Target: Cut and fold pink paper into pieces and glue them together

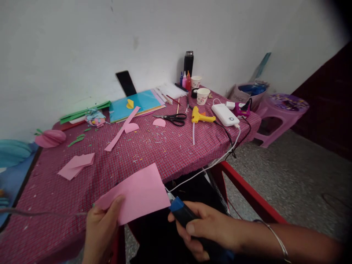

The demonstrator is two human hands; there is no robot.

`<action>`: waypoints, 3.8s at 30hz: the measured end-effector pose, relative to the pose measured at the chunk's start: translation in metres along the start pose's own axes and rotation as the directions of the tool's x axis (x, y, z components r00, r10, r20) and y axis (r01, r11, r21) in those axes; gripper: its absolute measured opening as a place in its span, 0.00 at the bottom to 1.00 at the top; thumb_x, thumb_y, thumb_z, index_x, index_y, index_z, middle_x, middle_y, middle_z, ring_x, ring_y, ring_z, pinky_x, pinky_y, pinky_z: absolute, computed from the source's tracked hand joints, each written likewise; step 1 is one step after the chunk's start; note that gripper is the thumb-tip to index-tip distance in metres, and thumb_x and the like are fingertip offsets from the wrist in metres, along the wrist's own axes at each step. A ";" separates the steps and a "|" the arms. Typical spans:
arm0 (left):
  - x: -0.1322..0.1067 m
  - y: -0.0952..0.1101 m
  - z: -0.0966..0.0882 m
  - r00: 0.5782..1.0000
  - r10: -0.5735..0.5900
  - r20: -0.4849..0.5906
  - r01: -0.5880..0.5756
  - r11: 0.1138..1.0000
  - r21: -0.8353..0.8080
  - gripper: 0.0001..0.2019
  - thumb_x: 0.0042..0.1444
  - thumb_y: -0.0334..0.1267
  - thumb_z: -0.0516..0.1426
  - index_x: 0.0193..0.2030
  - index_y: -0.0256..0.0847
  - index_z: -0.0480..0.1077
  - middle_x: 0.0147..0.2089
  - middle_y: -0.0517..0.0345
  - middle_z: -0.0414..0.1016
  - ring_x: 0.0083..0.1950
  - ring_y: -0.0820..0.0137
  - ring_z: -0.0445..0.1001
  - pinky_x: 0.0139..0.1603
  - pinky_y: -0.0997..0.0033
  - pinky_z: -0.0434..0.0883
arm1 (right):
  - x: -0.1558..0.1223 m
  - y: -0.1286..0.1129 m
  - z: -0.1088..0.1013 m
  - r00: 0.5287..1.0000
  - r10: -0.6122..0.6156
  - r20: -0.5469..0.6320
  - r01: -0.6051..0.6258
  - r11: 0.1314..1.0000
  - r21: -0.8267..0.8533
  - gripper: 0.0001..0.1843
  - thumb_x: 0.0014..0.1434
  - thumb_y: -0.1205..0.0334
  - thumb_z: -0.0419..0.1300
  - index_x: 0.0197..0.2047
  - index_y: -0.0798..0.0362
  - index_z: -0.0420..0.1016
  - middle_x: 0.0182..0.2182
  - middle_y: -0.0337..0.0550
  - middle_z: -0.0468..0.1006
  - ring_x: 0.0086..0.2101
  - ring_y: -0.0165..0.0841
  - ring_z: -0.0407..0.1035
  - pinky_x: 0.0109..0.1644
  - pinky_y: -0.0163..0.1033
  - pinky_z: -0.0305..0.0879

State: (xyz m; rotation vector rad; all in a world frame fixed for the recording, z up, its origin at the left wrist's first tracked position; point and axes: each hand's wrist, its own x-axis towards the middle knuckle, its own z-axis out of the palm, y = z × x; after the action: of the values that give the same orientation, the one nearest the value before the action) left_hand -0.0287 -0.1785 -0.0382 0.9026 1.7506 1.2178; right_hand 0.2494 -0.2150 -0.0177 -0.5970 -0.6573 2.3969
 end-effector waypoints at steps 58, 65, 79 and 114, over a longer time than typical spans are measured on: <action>0.006 -0.002 -0.004 0.986 -0.094 0.135 0.103 0.993 -0.062 0.21 0.37 0.51 0.71 0.32 0.35 0.80 0.28 0.53 0.81 0.28 0.66 0.75 0.28 0.72 0.74 | -0.012 -0.001 0.001 0.979 -0.198 0.037 0.198 0.980 0.010 0.23 0.56 0.54 0.69 0.49 0.54 0.66 0.26 0.31 0.66 0.18 0.18 0.57 0.19 0.26 0.57; -0.003 0.010 0.004 0.924 -0.069 0.377 0.046 0.996 0.071 0.18 0.40 0.52 0.68 0.27 0.36 0.80 0.24 0.52 0.78 0.24 0.65 0.73 0.22 0.71 0.70 | 0.003 -0.093 -0.034 0.950 -0.305 -0.066 0.088 0.463 -0.882 0.16 0.64 0.54 0.58 0.51 0.53 0.68 0.35 0.41 0.70 0.26 0.26 0.64 0.29 0.34 0.64; 0.006 0.072 0.066 0.951 0.243 0.190 -0.200 0.955 -0.219 0.22 0.50 0.53 0.64 0.42 0.35 0.80 0.39 0.50 0.83 0.35 0.63 0.78 0.34 0.69 0.74 | 0.073 -0.145 -0.045 0.675 -0.725 0.138 0.069 -0.124 -0.990 0.17 0.69 0.60 0.44 0.52 0.56 0.69 0.44 0.51 0.76 0.45 0.38 0.71 0.50 0.46 0.68; 0.066 0.057 0.074 0.813 0.549 -0.195 -0.563 0.826 -0.023 0.13 0.54 0.45 0.63 0.40 0.39 0.77 0.39 0.57 0.79 0.42 0.64 0.76 0.45 0.71 0.70 | 0.132 -0.094 -0.001 0.316 -0.872 0.373 0.499 -0.182 -0.848 0.06 0.62 0.64 0.58 0.40 0.50 0.77 0.37 0.45 0.78 0.39 0.37 0.72 0.44 0.42 0.68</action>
State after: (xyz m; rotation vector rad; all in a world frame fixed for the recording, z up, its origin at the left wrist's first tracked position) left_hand 0.0164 -0.0763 -0.0140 1.3536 1.6037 1.7830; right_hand 0.1913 -0.0649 0.0014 -0.7210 -1.6214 0.5124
